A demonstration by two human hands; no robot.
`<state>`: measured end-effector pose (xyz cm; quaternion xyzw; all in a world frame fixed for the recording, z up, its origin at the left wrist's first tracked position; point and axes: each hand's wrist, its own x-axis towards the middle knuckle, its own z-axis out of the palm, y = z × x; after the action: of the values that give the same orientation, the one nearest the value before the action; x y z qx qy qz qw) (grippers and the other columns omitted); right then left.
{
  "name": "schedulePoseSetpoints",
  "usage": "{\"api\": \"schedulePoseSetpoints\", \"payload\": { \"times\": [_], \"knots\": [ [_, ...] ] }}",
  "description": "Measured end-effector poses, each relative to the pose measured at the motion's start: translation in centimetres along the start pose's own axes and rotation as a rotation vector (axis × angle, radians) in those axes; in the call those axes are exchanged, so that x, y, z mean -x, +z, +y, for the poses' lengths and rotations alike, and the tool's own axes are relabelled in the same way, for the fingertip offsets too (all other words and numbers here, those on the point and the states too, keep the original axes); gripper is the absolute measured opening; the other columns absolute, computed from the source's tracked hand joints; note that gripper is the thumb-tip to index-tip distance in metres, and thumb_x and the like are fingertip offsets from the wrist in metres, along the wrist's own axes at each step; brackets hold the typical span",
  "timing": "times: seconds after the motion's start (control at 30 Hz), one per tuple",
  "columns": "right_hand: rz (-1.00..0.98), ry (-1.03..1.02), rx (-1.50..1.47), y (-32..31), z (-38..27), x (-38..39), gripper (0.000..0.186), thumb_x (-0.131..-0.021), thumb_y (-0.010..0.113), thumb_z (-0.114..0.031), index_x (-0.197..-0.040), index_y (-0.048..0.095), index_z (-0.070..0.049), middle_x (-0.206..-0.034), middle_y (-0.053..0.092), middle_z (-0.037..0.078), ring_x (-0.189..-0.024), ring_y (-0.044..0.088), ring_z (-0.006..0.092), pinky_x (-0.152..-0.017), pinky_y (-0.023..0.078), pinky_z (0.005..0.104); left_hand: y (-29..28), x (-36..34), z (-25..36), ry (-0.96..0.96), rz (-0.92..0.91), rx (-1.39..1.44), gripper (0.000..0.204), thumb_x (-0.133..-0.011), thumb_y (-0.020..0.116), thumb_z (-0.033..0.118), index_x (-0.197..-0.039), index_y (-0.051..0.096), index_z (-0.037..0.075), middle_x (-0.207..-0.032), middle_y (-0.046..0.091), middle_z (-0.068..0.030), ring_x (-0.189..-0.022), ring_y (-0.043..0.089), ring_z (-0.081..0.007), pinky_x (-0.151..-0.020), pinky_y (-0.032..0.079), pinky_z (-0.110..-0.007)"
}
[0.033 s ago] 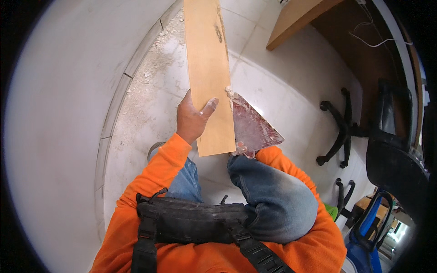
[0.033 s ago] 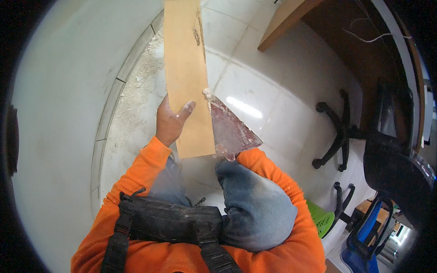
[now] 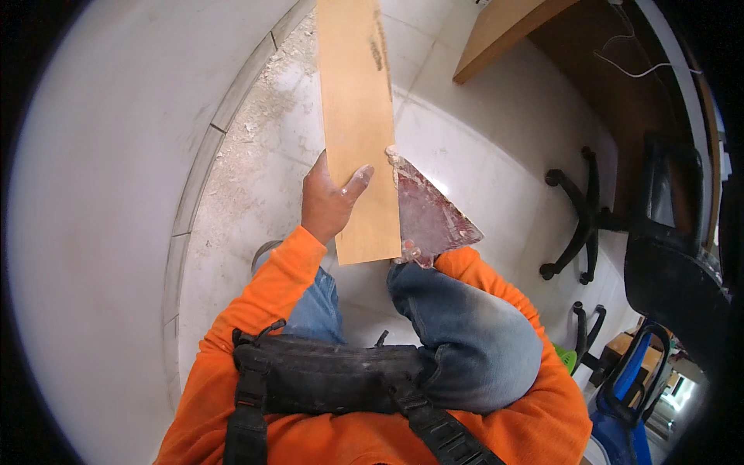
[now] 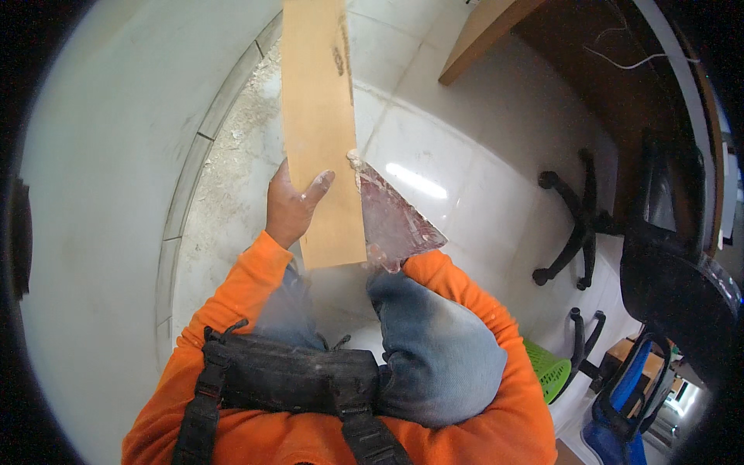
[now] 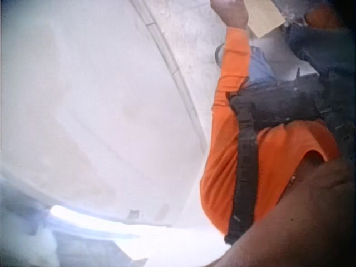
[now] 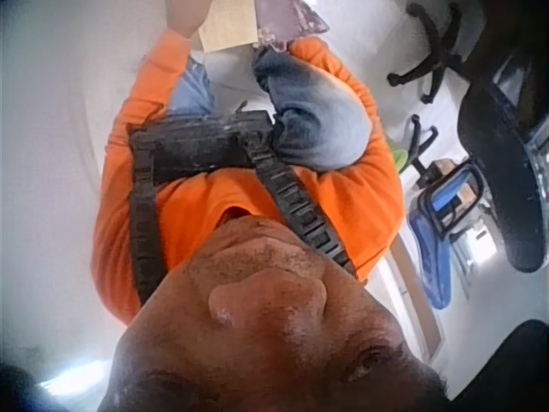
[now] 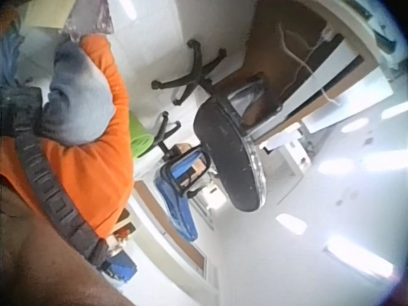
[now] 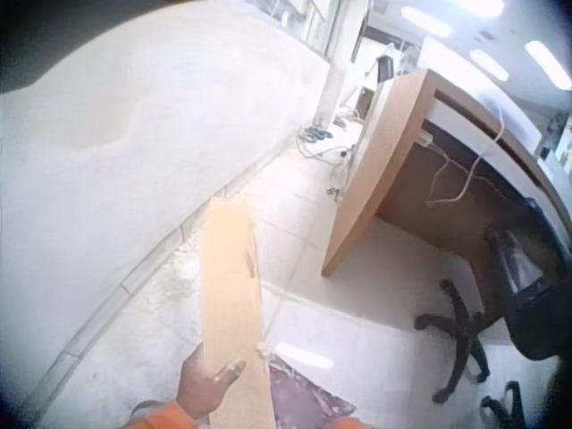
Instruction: The person applies plaster compound to a wall using a putty knife, wipes a wooden strip, and scoops plaster from a bowl onto a putty knife.
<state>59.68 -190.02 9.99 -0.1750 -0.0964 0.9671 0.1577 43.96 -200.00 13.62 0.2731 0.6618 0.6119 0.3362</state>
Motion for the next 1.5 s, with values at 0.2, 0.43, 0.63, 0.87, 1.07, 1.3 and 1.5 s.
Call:
{"api": "schedulePoseSetpoints", "payload": {
  "times": [0.2,0.43,0.63,0.87,1.07,1.3,1.5],
  "knots": [
    [0.013,-0.014,0.014,-0.1,0.2,0.2,0.035,-0.089,0.053,-0.031,-0.104,0.056,0.000,-0.080,0.054,0.008,-0.069,0.053,0.0196,-0.059,0.044,0.0311,1.9,1.3,1.3,0.126,-0.164,-0.188,0.032,-0.083,0.065,0.017,-0.107,0.056,-0.002,-0.097,0.066,-0.0134,-0.088,0.063,-0.0175,-0.077,0.049,-0.032],
    [0.031,-0.037,-0.007,-0.4,0.5,0.4,0.033,-0.089,0.054,-0.029,-0.105,0.056,0.000,-0.082,0.056,0.009,-0.072,0.054,0.0208,-0.063,0.045,0.0320,1.9,1.0,2.0,0.143,-0.069,-0.157,0.040,-0.078,0.068,0.023,-0.107,0.056,-0.002,-0.091,0.066,-0.0195,-0.083,0.066,-0.0309,-0.072,0.051,-0.036],
    [0.041,-0.042,-0.039,-0.6,1.0,0.6,0.032,-0.089,0.055,-0.028,-0.105,0.057,0.000,-0.085,0.058,0.010,-0.074,0.056,0.0219,-0.066,0.045,0.0326,3.0,1.8,2.0,0.123,-0.192,-0.229,0.038,-0.079,0.067,0.022,-0.106,0.056,-0.002,-0.091,0.066,-0.0199,-0.083,0.066,-0.0318,-0.071,0.051,-0.037],
    [0.110,-0.083,-0.033,-1.8,0.6,1.7,0.031,-0.089,0.056,-0.026,-0.106,0.057,0.001,-0.087,0.060,0.011,-0.077,0.058,0.0231,-0.070,0.046,0.0335,5.4,2.8,3.1,0.234,-0.324,-0.362,0.036,-0.081,0.067,0.022,-0.107,0.057,0.000,-0.093,0.065,-0.0189,-0.085,0.065,-0.0291,-0.076,0.050,-0.037],
    [0.602,-0.499,0.377,-6.9,-5.5,3.0,0.031,-0.089,0.057,-0.025,-0.106,0.057,0.001,-0.089,0.061,0.012,-0.080,0.059,0.0241,-0.073,0.047,0.0341,2.9,-4.5,1.4,0.311,0.012,0.042,0.036,-0.081,0.067,0.018,-0.107,0.054,-0.004,-0.098,0.065,-0.0164,-0.086,0.065,-0.0230,-0.075,0.051,-0.033],
    [1.137,-0.964,1.932,-7.2,-15.5,7.7,0.029,-0.089,0.057,-0.022,-0.106,0.058,0.001,-0.096,0.062,0.013,-0.084,0.060,0.0245,-0.077,0.048,0.0344,-3.5,-12.6,-6.0,-0.005,-0.021,-0.714,0.054,-0.081,0.065,0.029,-0.121,0.046,-0.001,-0.105,0.063,-0.0184,-0.095,0.062,-0.0311,-0.085,0.048,-0.039],
    [0.778,-0.542,1.247,-3.7,-12.5,4.3,0.029,-0.090,0.054,-0.018,-0.110,0.053,0.002,-0.109,0.058,0.015,-0.095,0.059,0.0267,-0.083,0.049,0.0366,-9.5,-8.3,-6.9,-0.125,-0.136,-0.633,0.059,-0.082,0.062,0.033,-0.127,0.043,0.000,-0.114,0.059,-0.0167,-0.105,0.057,-0.0280,-0.089,0.046,-0.035]
  ]
}}
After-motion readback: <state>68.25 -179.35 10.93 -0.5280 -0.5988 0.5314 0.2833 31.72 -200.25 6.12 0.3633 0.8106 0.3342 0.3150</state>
